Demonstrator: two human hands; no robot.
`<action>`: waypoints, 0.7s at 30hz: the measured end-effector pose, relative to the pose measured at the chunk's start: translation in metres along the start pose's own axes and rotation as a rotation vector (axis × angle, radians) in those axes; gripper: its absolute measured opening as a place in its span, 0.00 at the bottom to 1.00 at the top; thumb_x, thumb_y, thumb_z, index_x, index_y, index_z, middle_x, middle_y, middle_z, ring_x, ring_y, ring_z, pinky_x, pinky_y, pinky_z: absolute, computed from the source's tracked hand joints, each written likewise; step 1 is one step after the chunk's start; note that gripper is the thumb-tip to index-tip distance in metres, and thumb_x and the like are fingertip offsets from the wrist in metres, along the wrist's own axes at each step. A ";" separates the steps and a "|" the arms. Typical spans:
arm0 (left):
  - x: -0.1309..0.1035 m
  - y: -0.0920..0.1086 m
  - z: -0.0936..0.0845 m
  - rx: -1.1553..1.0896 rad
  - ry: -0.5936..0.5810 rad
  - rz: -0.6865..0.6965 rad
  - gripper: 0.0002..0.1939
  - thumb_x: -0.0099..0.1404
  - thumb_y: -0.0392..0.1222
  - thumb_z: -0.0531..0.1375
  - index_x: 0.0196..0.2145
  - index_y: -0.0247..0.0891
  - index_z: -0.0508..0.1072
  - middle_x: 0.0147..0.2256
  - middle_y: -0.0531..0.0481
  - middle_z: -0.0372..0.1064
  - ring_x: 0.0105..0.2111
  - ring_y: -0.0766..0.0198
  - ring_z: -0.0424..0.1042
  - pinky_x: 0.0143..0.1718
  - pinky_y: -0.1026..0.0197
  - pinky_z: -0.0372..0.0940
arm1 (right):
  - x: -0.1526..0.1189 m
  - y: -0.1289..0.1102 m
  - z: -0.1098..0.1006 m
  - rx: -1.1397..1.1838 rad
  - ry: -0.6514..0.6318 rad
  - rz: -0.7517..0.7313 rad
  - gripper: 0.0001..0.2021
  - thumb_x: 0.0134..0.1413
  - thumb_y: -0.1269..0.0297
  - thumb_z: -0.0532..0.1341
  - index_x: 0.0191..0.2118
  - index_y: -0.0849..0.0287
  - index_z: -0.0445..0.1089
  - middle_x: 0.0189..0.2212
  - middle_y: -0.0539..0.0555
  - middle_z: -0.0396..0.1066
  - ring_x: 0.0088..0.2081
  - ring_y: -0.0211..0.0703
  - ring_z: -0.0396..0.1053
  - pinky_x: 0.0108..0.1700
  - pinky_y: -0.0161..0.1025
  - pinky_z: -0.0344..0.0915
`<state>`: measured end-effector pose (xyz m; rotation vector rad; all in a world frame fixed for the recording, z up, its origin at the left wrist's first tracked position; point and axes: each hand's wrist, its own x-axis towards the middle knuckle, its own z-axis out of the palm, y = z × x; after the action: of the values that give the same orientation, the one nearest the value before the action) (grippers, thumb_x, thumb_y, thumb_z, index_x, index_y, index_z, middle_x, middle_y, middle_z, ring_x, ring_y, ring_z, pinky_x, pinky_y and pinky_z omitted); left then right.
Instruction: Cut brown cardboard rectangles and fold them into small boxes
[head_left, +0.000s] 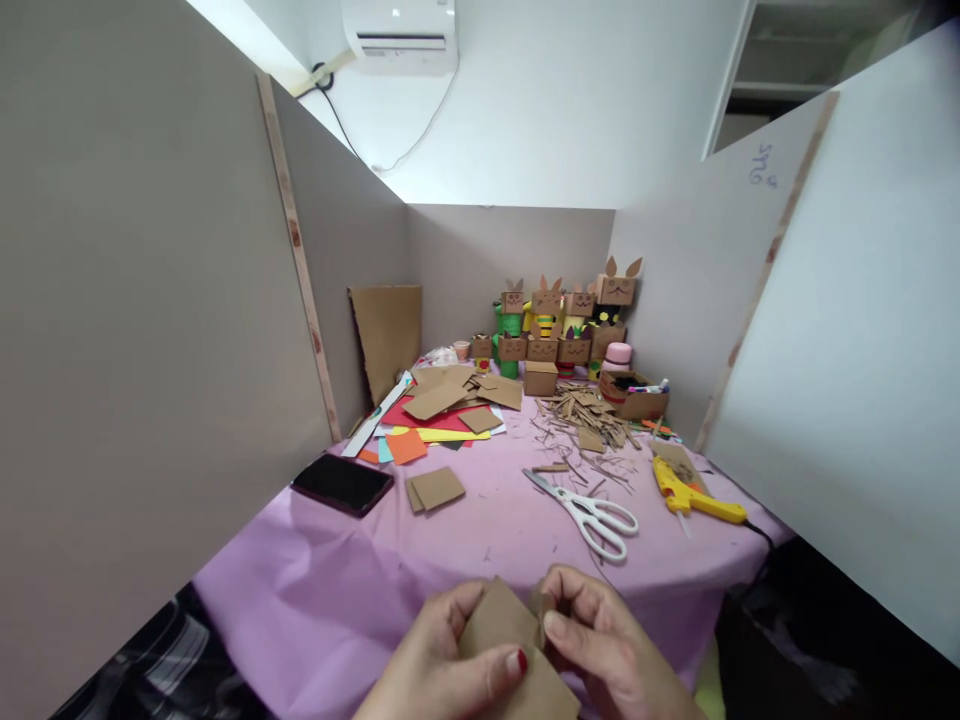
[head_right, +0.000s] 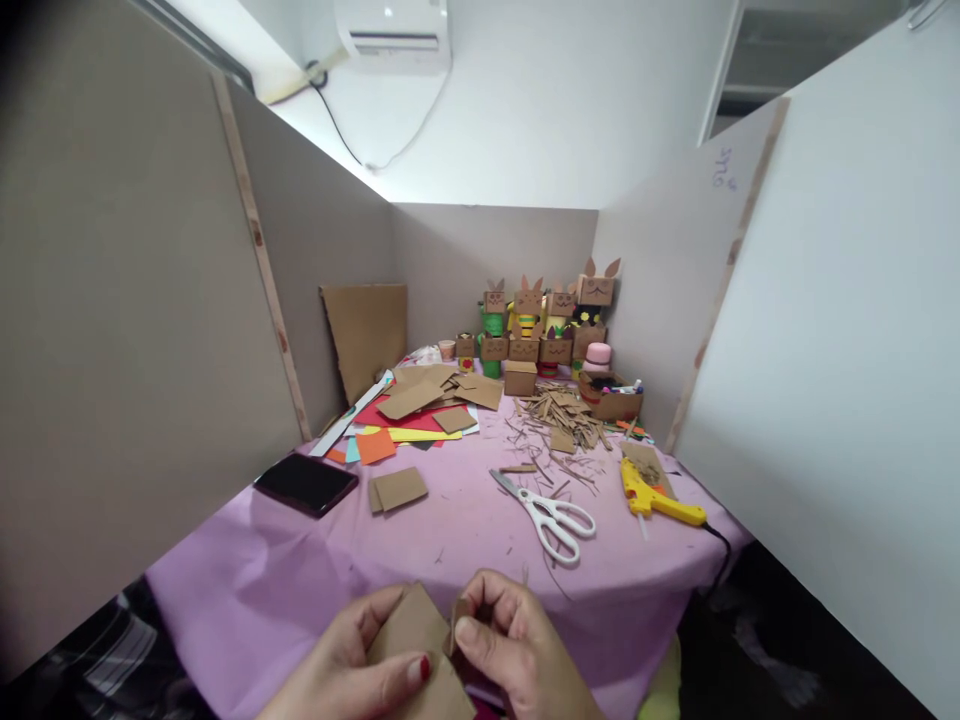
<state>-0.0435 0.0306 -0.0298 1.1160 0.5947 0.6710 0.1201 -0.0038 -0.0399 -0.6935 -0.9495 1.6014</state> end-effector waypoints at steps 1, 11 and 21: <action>0.000 -0.001 0.000 0.021 -0.001 0.000 0.19 0.46 0.49 0.69 0.29 0.34 0.70 0.24 0.54 0.65 0.23 0.70 0.63 0.24 0.69 0.58 | 0.001 0.001 -0.001 0.031 -0.007 0.009 0.17 0.41 0.56 0.68 0.27 0.59 0.60 0.19 0.43 0.60 0.20 0.29 0.53 0.25 0.31 0.48; -0.003 0.019 0.000 0.275 0.101 0.090 0.17 0.50 0.50 0.65 0.31 0.34 0.70 0.27 0.51 0.68 0.28 0.64 0.66 0.27 0.65 0.60 | -0.010 -0.009 -0.012 -0.837 0.096 -0.342 0.21 0.44 0.43 0.61 0.36 0.55 0.61 0.29 0.49 0.63 0.30 0.39 0.63 0.34 0.35 0.61; 0.004 0.029 -0.002 0.610 0.002 0.093 0.12 0.53 0.47 0.61 0.26 0.34 0.65 0.24 0.54 0.59 0.26 0.66 0.57 0.25 0.65 0.53 | -0.003 -0.044 0.008 -1.786 -0.107 -0.920 0.22 0.64 0.64 0.43 0.23 0.59 0.66 0.18 0.51 0.68 0.21 0.37 0.65 0.24 0.34 0.57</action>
<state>-0.0477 0.0433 -0.0039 1.7179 0.7794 0.5827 0.1367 -0.0052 0.0018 -1.0031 -2.2607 -0.3599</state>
